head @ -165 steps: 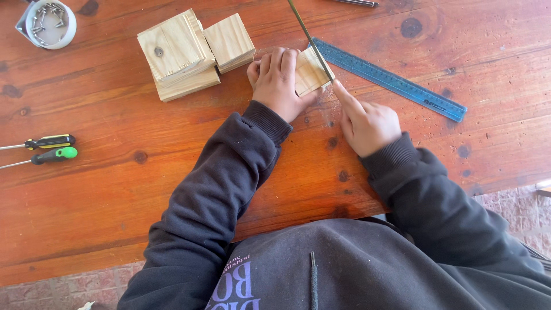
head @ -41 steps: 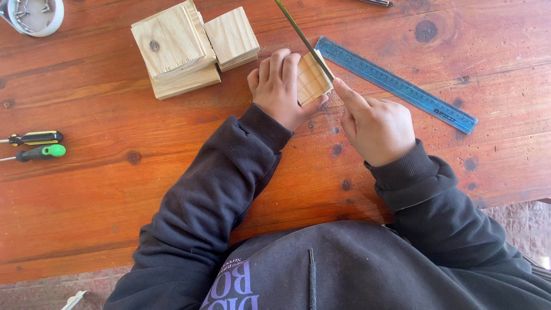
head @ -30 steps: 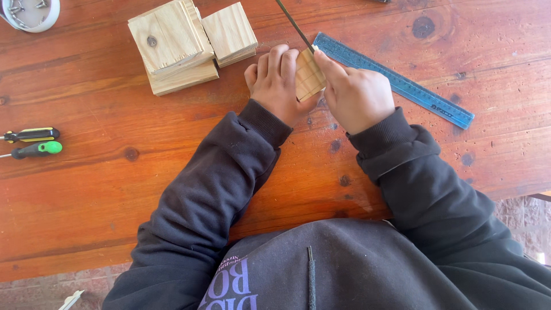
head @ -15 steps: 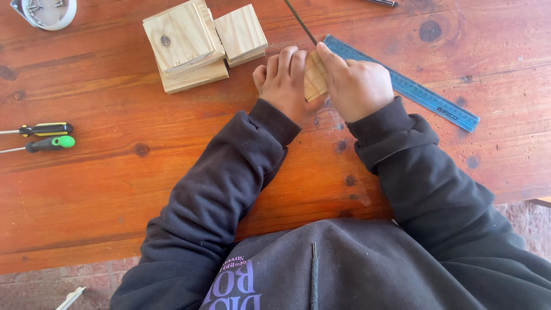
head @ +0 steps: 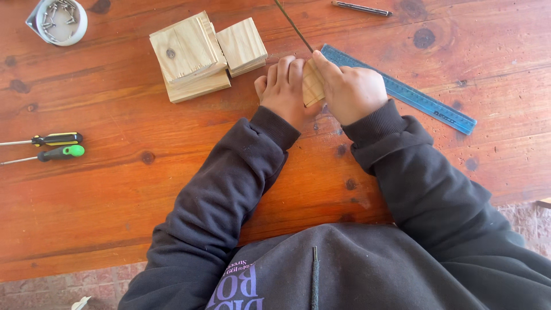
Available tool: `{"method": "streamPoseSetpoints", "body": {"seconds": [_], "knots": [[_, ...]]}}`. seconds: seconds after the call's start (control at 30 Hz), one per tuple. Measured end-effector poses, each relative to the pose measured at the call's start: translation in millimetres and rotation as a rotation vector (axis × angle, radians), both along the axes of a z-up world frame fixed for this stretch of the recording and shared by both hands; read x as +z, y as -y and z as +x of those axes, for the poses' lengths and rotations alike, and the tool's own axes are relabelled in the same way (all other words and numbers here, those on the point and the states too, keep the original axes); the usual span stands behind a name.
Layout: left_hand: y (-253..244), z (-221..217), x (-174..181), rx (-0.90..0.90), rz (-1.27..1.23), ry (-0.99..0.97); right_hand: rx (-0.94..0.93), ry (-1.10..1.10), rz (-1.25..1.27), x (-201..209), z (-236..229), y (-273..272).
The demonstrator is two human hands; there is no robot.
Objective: The person files the edges of small wooden blocks using a metal file. They hold each block with one hand and file the edges with the other, rotating the block to work on different sides. The person repeats this process for multiple blocks.
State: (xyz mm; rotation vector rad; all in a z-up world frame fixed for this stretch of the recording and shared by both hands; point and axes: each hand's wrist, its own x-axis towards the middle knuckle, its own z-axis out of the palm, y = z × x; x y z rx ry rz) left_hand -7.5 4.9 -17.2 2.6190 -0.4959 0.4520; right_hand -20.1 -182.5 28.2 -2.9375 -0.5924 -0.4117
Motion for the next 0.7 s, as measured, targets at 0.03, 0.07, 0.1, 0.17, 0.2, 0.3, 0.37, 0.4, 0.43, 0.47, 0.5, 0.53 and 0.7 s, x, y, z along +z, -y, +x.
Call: {"method": "streamPoseSetpoints", "body": {"seconds": [0.03,0.07,0.1,0.17,0.2,0.3,0.37,0.4,0.43,0.47,0.5,0.53,0.7], "knots": [[1,-1,3,0.001,-0.002,0.0,0.001,0.0,-0.002,2,-9,4],[1,-3,6,0.009,0.013,0.022,0.005,0.024,-0.008,3,-17,8],[1,-4,9,0.017,0.028,0.043,0.01,0.049,-0.014,3,-25,12],[-1,-3,9,-0.001,0.036,-0.028,-0.002,0.005,-0.001,5,-46,23],[-1,-1,10,-0.015,0.045,-0.095,-0.01,-0.034,0.013,6,-55,30],[-1,0,6,-0.026,0.033,-0.049,-0.013,0.036,-0.001,9,-50,22],[-1,0,1,-0.019,0.045,-0.031,-0.008,0.057,0.011,6,-28,12],[-1,2,0,-0.01,0.058,-0.01,-0.001,0.082,0.025,5,-15,7],[1,3,0,-0.011,0.058,-0.007,-0.001,0.084,0.024,5,-10,7],[1,2,0,-0.006,0.03,0.025,0.0,0.055,0.019,4,-7,5],[0,0,0,-0.001,0.003,0.057,0.002,0.026,0.013,2,-3,2],[1,-1,1,0.0,0.002,0.057,0.004,0.026,0.012,2,-9,5],[1,-2,6,0.001,0.029,-0.026,-0.018,-0.078,0.031,8,-55,29]]}}
